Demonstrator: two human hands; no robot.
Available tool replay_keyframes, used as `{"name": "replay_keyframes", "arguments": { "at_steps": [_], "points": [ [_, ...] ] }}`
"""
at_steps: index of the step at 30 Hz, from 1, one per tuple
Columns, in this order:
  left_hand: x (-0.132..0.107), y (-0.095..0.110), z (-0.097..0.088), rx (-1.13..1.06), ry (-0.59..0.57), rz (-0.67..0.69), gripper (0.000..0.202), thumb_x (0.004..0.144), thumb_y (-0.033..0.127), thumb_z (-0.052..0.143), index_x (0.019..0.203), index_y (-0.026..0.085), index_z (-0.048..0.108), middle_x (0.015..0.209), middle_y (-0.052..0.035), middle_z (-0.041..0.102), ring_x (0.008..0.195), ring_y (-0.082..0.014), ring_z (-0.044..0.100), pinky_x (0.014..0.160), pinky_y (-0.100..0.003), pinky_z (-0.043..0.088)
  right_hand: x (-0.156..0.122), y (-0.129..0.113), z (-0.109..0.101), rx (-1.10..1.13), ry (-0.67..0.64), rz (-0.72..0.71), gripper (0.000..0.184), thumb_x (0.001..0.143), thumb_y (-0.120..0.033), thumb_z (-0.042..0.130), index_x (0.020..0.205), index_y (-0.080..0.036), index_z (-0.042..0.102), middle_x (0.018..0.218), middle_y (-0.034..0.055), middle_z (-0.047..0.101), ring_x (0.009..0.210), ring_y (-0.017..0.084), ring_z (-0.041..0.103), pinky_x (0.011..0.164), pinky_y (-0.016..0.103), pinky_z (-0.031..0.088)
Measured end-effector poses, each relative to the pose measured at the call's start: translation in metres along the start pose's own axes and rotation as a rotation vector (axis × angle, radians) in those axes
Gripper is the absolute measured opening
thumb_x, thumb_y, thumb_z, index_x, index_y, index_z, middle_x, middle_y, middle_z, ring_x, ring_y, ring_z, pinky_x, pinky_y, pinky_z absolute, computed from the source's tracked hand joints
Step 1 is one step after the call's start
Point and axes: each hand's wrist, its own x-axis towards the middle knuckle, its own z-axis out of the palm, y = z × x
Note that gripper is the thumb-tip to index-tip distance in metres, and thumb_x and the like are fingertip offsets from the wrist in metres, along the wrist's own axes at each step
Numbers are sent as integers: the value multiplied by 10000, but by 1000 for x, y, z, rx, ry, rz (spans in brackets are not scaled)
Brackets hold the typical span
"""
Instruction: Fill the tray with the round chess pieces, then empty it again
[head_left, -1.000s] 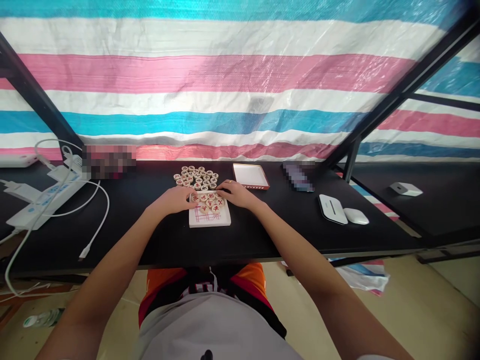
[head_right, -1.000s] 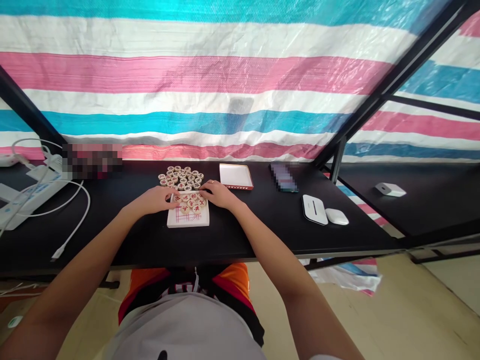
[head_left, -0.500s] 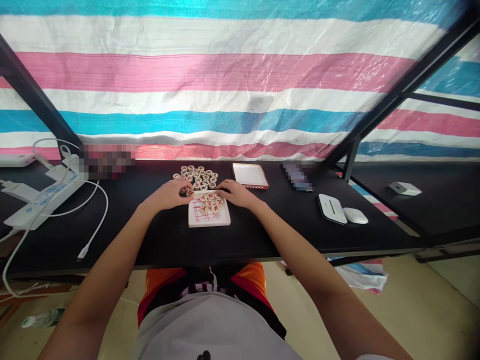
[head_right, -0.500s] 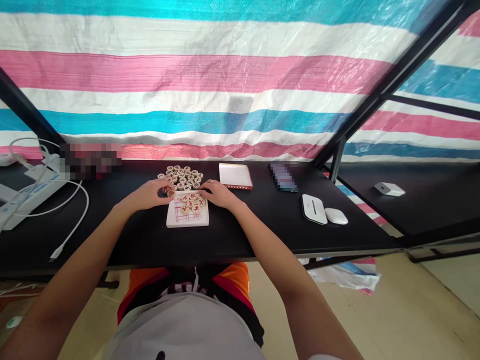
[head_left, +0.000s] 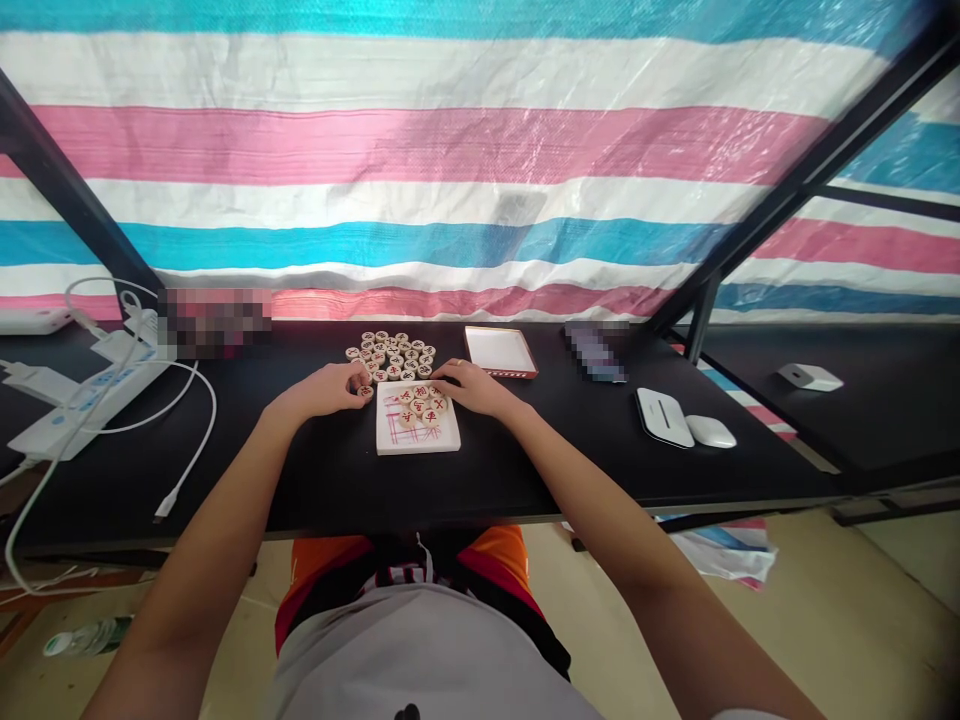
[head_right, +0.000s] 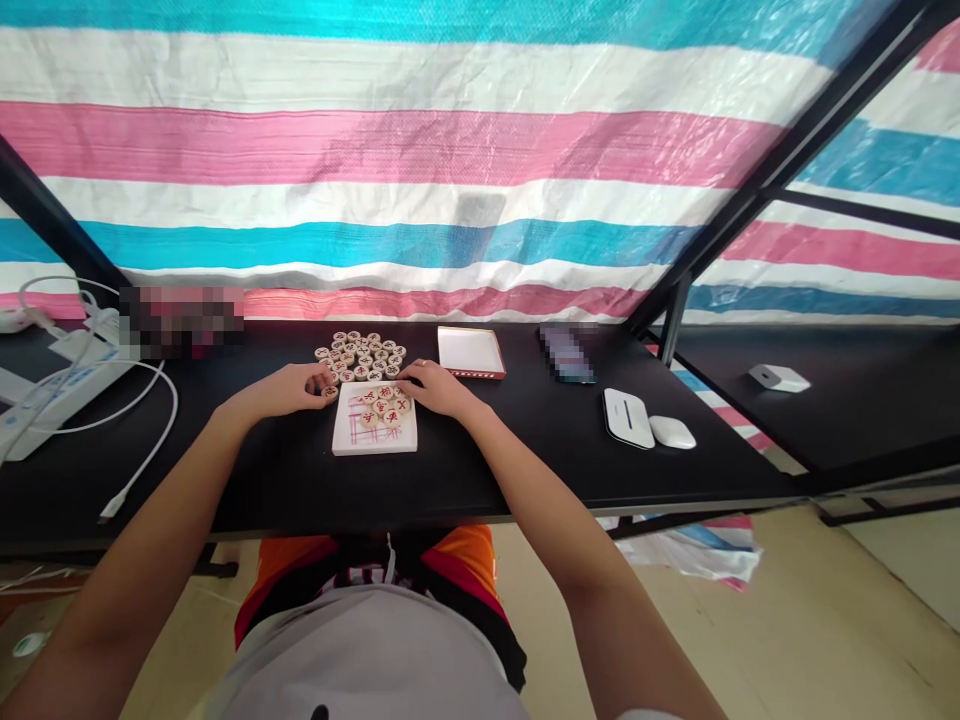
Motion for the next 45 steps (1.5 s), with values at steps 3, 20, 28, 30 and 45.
{"name": "replay_keyframes", "arguments": {
  "at_steps": [3,20,28,30,45],
  "points": [
    [0,2,0,35,37,-7,276,741,481,563,785,209,577,767,-8,653,683,-177,586,596,-263,416,0,0,0,-3,-2,2,228,918,-274,514,1024,-182,693,1045,86,660,993,207,603,932,363,459],
    [0,14,1,65,72,-21,317,831,407,494,1006,216,678,951,-37,711,840,-206,642,734,-281,469,1,1,0,-2,-4,-14,255,921,-310,509,1032,-173,693,1041,96,651,970,209,603,916,366,463],
    [-1,22,2,107,169,140,327,868,406,452,988,205,680,912,-47,691,812,-200,615,737,-294,453,0,3,1,6,8,-7,237,919,-300,515,1035,-193,692,1038,85,650,967,202,605,915,362,464],
    [-1,26,6,116,182,209,327,864,425,475,980,201,683,954,-58,680,885,-213,606,805,-312,454,0,3,2,6,12,-9,239,919,-302,513,1031,-192,694,1034,86,649,964,202,606,913,362,465],
    [9,39,35,145,152,478,302,916,330,445,898,231,729,984,-32,701,1003,-202,548,964,-351,392,0,3,2,3,27,-42,251,913,-334,531,1022,-182,698,994,89,655,933,197,610,893,349,473]
  ]
}}
